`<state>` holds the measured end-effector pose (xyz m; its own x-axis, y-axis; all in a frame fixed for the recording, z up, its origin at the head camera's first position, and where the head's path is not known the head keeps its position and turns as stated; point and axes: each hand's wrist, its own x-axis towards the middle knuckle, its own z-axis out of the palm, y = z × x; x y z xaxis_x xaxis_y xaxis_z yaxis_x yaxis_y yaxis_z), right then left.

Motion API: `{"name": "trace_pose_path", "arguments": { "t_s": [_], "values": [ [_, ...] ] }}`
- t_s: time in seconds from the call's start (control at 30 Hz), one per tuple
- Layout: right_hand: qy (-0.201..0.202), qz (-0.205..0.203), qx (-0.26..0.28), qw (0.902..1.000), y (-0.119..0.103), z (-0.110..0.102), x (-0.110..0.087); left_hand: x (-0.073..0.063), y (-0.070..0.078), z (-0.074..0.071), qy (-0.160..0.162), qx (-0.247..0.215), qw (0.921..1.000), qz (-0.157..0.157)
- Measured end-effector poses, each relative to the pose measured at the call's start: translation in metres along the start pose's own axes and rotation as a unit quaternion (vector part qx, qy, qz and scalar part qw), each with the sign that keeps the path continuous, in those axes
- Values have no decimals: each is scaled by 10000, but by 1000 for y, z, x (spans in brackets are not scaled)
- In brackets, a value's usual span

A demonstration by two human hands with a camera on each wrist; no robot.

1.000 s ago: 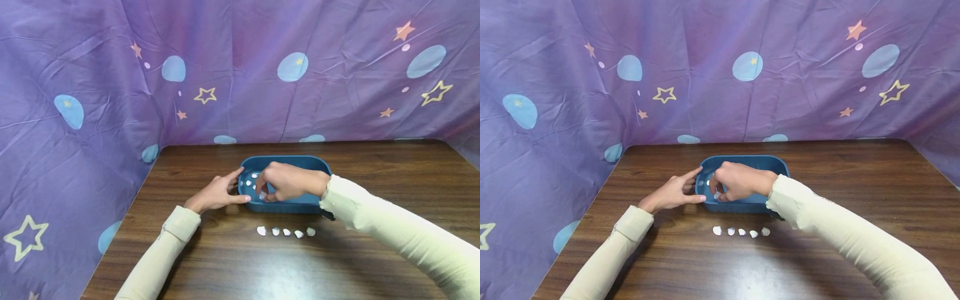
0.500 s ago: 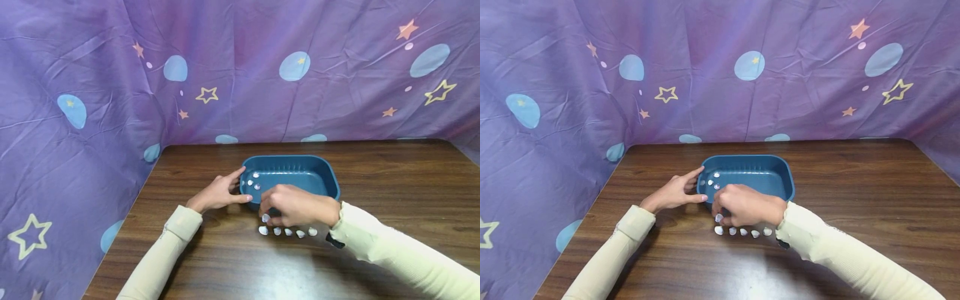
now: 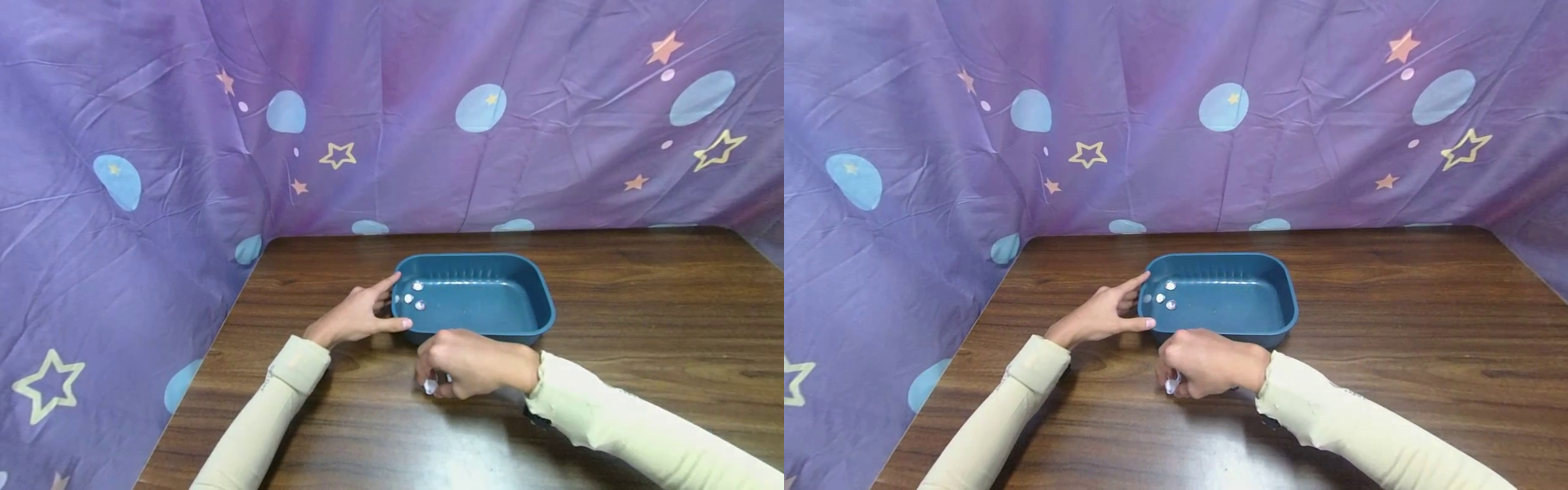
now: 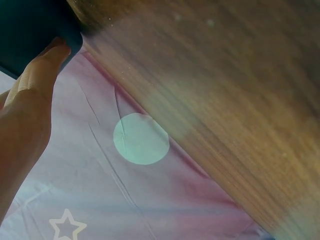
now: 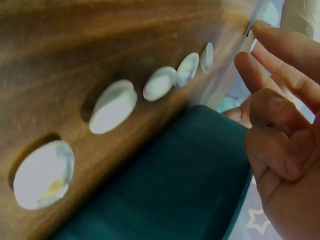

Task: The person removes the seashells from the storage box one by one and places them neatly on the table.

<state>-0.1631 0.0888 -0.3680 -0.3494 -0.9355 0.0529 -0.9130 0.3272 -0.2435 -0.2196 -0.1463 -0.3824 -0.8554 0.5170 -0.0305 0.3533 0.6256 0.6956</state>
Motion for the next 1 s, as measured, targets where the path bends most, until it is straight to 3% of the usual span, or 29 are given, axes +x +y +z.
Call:
{"name": "trace_pose_path", "arguments": {
  "t_s": [0.27,1.0],
  "values": [
    [92,-419,-441,9981,0,11,2,1,-1,1,-38,-48,10000,-3],
    [-137,-221,-538,9982,1,14,2,0,2,0,-52,-57,10000,-56]
  ]
}}
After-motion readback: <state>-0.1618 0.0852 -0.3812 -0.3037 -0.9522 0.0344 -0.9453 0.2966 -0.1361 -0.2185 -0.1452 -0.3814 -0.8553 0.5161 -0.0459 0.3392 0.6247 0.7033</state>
